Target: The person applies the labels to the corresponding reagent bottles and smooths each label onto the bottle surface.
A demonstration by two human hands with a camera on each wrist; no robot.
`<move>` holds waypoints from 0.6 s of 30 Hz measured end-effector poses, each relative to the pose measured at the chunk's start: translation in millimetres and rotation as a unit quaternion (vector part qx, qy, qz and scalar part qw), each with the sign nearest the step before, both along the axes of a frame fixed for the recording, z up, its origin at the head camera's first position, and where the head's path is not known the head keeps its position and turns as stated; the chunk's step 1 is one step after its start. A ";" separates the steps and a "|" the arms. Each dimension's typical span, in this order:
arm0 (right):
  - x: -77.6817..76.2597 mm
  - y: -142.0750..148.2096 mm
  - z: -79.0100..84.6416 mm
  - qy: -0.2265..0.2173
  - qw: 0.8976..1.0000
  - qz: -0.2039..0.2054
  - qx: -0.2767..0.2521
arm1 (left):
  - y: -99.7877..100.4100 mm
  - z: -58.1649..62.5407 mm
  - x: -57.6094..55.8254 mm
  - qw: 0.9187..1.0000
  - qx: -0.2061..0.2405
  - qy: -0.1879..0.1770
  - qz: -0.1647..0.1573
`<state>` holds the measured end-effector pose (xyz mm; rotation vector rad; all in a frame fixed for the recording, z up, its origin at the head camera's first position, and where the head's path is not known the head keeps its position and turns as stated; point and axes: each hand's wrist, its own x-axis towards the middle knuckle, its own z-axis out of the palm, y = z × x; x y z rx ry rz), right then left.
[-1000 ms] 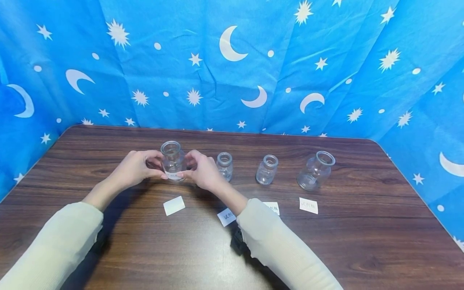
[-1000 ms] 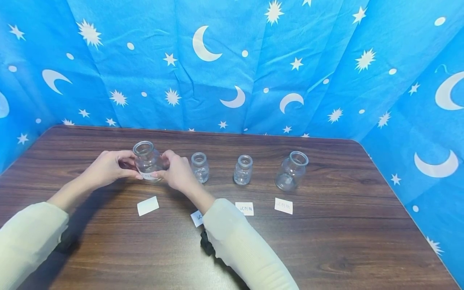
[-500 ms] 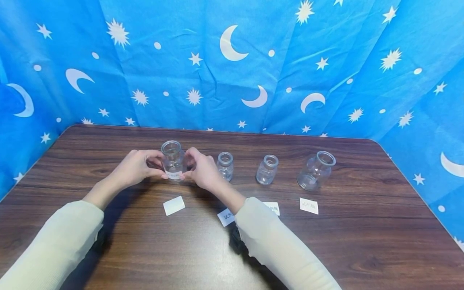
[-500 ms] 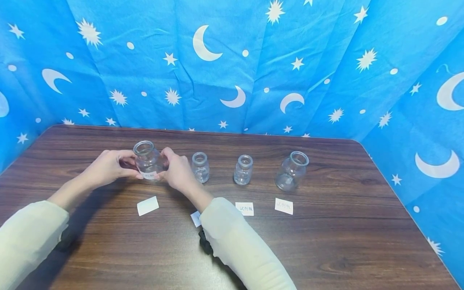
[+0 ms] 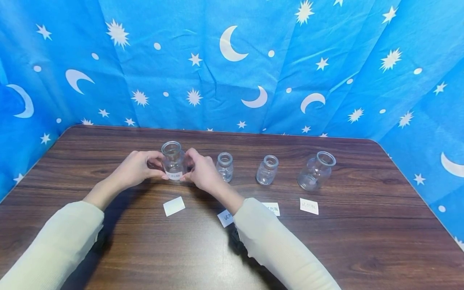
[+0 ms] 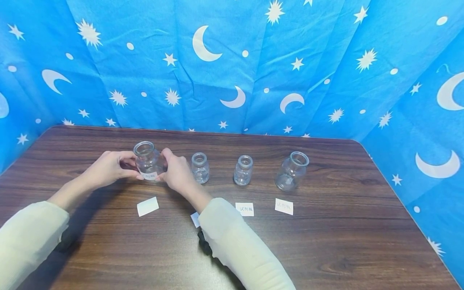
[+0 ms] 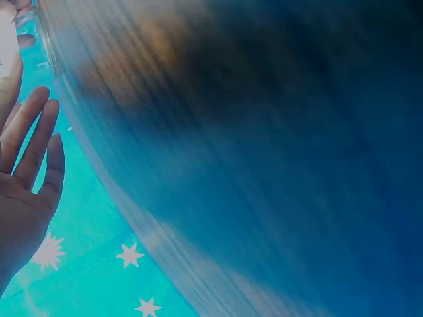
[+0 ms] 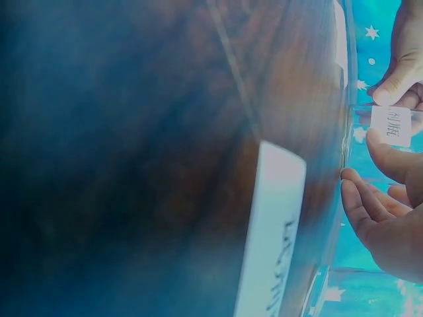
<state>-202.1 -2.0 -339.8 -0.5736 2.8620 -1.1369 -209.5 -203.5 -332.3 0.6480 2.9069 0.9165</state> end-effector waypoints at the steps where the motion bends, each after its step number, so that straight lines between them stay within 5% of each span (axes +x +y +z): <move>1: 0.0 0.2 0.0 -0.001 1.000 0.000 -0.001 | 0.1 0.1 -0.1 1.000 0.000 0.001 0.000; 18: -0.7 2.3 3.0 -0.031 0.999 -0.001 0.010 | -5.9 1.3 1.4 1.000 0.016 -0.010 -0.023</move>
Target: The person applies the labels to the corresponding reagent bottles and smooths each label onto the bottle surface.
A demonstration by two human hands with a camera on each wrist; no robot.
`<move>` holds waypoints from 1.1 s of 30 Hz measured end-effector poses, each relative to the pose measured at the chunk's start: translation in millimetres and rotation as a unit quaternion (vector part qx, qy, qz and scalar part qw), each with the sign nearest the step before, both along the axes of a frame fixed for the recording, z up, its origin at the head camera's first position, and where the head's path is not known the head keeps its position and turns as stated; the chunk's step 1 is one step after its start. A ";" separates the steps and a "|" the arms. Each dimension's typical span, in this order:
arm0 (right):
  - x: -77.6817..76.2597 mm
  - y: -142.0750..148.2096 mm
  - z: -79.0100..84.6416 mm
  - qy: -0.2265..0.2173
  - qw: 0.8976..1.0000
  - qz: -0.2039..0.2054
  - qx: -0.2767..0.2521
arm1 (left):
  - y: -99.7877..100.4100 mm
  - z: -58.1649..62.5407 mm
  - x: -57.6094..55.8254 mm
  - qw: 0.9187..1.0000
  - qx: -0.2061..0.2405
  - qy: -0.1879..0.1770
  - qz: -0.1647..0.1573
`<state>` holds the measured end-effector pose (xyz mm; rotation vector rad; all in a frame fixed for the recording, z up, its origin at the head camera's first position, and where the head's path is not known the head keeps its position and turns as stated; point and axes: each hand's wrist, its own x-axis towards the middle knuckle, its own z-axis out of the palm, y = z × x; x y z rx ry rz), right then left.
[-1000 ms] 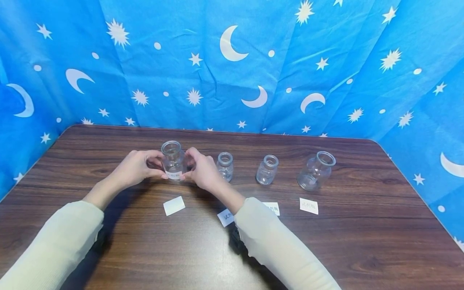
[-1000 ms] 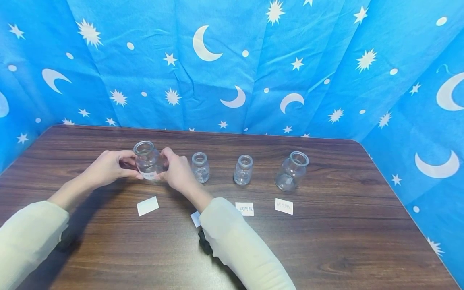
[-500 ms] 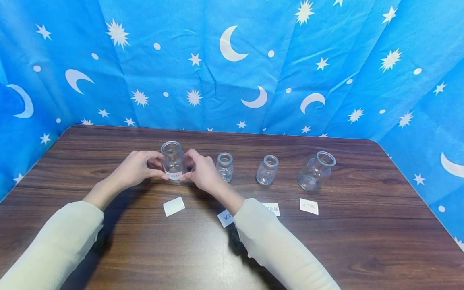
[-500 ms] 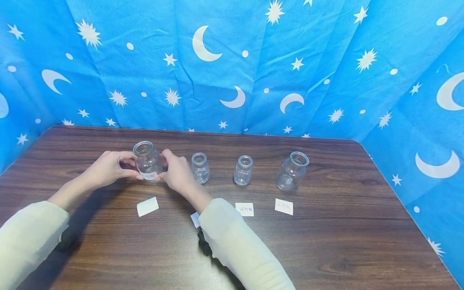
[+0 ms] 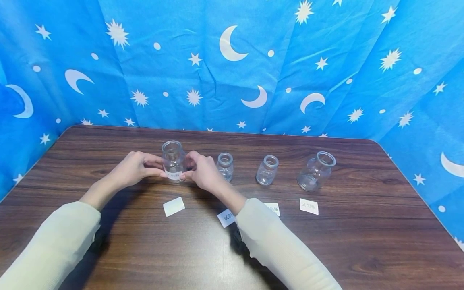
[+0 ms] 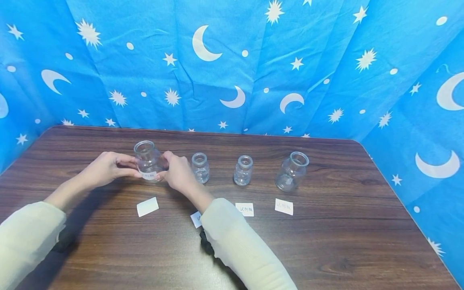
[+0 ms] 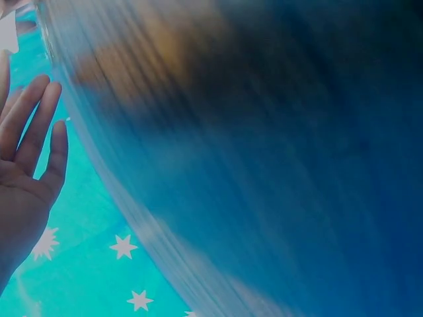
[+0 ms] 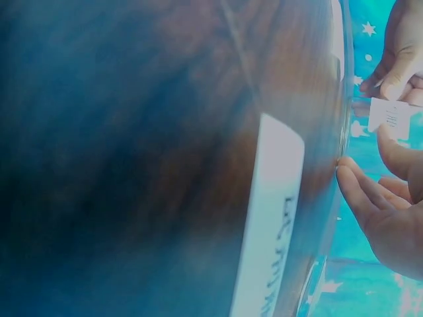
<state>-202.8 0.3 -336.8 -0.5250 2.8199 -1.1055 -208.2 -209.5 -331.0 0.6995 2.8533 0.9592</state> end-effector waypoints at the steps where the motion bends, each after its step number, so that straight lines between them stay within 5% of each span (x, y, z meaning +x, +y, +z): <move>1: -0.2 0.3 0.0 -0.002 1.000 0.001 0.002 | -1.0 0.0 -0.2 1.000 -0.001 0.001 -0.001; 20: 8.9 7.8 10.7 -0.035 0.998 0.057 0.014 | -10.4 2.5 3.2 0.999 -0.033 -0.041 -0.008; 33: 27.6 65.8 31.1 -0.040 0.974 0.223 -0.008 | -12.7 10.9 32.7 0.996 -0.049 -0.054 -0.042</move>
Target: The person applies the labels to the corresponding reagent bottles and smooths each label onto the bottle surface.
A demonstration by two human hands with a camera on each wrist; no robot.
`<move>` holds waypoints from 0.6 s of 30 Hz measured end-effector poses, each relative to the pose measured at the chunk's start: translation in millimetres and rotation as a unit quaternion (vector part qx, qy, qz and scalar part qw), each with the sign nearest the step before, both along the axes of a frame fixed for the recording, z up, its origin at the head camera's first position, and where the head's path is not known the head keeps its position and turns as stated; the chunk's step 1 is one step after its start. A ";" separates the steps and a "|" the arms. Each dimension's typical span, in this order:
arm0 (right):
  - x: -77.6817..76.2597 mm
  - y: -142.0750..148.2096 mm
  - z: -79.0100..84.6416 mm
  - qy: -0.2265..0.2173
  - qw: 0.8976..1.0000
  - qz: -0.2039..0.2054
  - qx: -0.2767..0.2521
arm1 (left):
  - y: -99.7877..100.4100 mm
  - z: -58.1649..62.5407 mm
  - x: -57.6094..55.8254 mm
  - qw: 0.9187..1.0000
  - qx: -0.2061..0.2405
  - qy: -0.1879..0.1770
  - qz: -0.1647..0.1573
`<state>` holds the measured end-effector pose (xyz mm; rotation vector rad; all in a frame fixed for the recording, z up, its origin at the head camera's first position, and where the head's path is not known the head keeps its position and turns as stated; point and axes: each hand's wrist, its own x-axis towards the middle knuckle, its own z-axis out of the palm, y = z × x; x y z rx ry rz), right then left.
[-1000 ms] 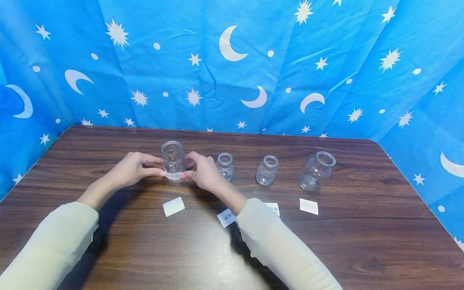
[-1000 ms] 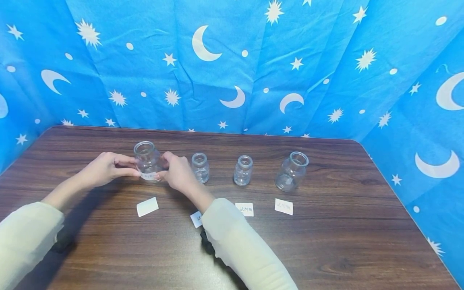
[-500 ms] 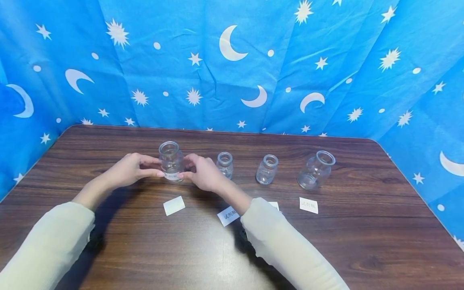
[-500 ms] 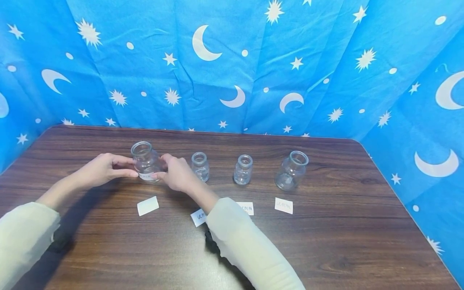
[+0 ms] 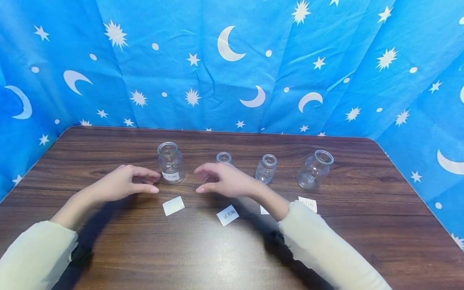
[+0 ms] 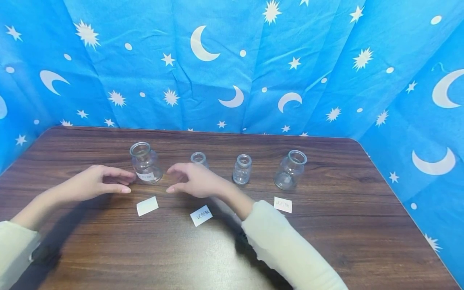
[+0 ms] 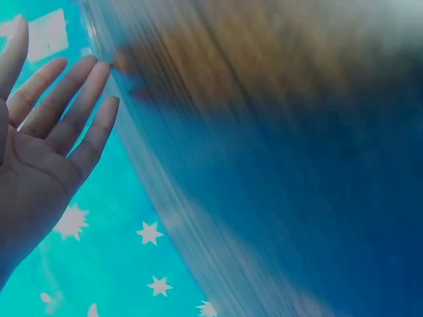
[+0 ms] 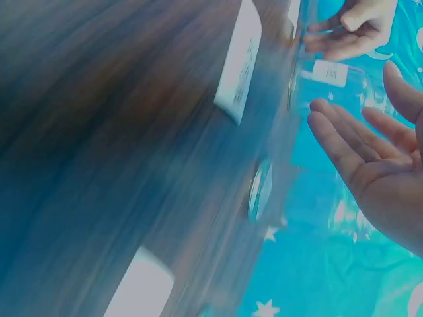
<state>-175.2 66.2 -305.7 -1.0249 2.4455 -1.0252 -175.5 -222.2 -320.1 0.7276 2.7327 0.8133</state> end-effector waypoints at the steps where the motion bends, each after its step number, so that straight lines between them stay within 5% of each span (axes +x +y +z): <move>1: 1.3 6.0 0.3 0.005 1.000 0.006 0.004 | 1.8 1.2 3.0 1.000 0.000 0.004 -0.003; 18: 22.2 69.2 -19.7 -0.018 1.000 0.010 0.019 | 64.8 0.6 40.7 0.996 0.031 0.044 -0.067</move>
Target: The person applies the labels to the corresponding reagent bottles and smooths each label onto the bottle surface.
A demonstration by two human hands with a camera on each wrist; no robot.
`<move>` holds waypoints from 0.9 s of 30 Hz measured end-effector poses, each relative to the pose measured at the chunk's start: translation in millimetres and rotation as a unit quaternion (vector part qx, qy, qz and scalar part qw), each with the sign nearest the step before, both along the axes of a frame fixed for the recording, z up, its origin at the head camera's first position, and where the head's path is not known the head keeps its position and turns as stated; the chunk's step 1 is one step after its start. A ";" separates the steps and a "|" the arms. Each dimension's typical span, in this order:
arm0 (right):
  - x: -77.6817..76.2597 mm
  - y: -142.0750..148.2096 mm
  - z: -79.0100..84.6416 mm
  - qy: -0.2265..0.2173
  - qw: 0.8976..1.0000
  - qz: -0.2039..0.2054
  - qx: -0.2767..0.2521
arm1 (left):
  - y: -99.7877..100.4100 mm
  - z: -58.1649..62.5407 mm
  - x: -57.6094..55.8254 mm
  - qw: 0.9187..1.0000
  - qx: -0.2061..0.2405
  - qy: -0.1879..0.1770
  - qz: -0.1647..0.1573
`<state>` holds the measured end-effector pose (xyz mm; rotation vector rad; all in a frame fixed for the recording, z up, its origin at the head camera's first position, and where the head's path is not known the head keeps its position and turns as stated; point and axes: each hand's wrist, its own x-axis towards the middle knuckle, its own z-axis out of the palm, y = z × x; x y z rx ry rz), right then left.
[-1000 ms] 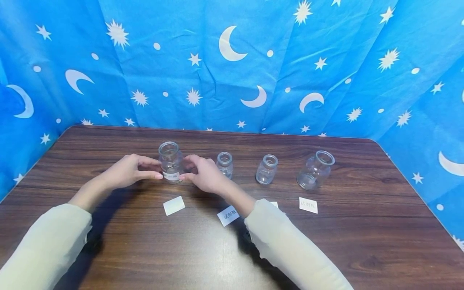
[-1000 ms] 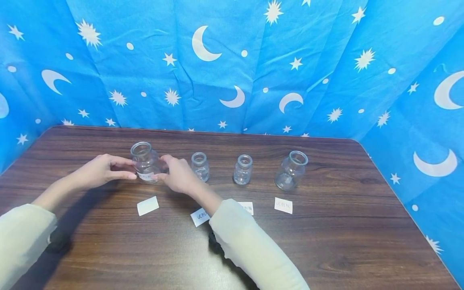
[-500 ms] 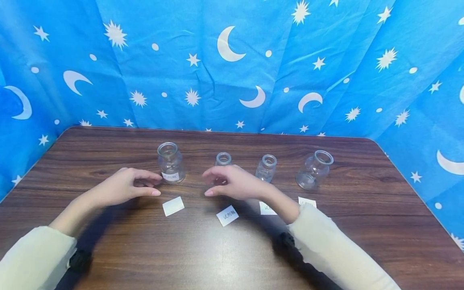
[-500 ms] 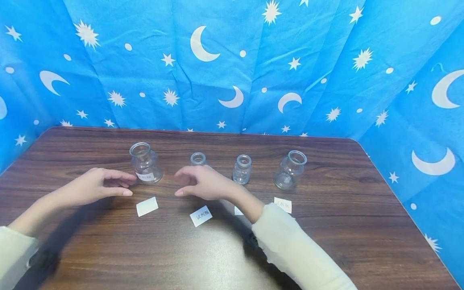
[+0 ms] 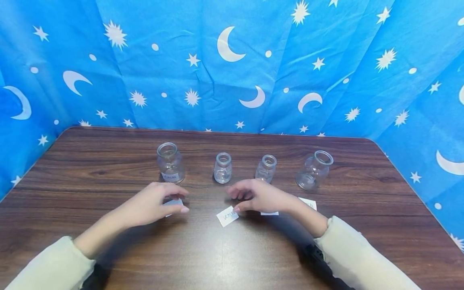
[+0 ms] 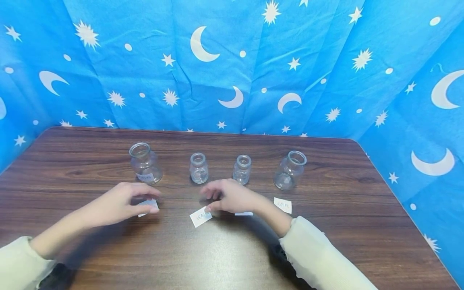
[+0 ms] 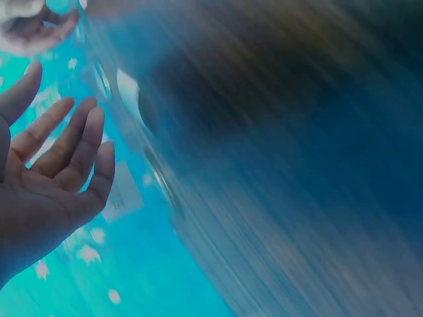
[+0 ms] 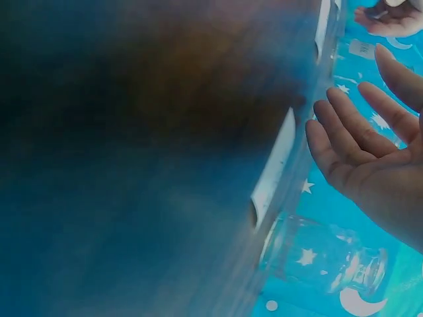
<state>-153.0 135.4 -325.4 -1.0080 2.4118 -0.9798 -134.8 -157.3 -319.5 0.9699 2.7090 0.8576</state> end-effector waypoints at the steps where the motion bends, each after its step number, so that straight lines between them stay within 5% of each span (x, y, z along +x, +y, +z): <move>1: 1.1 0.9 -1.0 0.005 1.000 0.002 -0.001 | 4.6 -0.1 1.1 1.000 0.001 0.001 -0.007; 11: 5.7 1.5 -8.9 0.050 0.999 0.011 0.005 | 47.6 -7.9 8.6 0.999 0.001 0.009 -0.044; 20: 9.1 0.9 -14.6 0.047 0.999 0.004 0.001 | 78.2 -23.6 17.7 1.000 -0.014 -0.001 -0.001; 27: 9.7 -0.3 -18.2 0.056 0.998 -0.008 0.002 | 83.9 -27.1 18.2 1.000 -0.022 0.002 0.015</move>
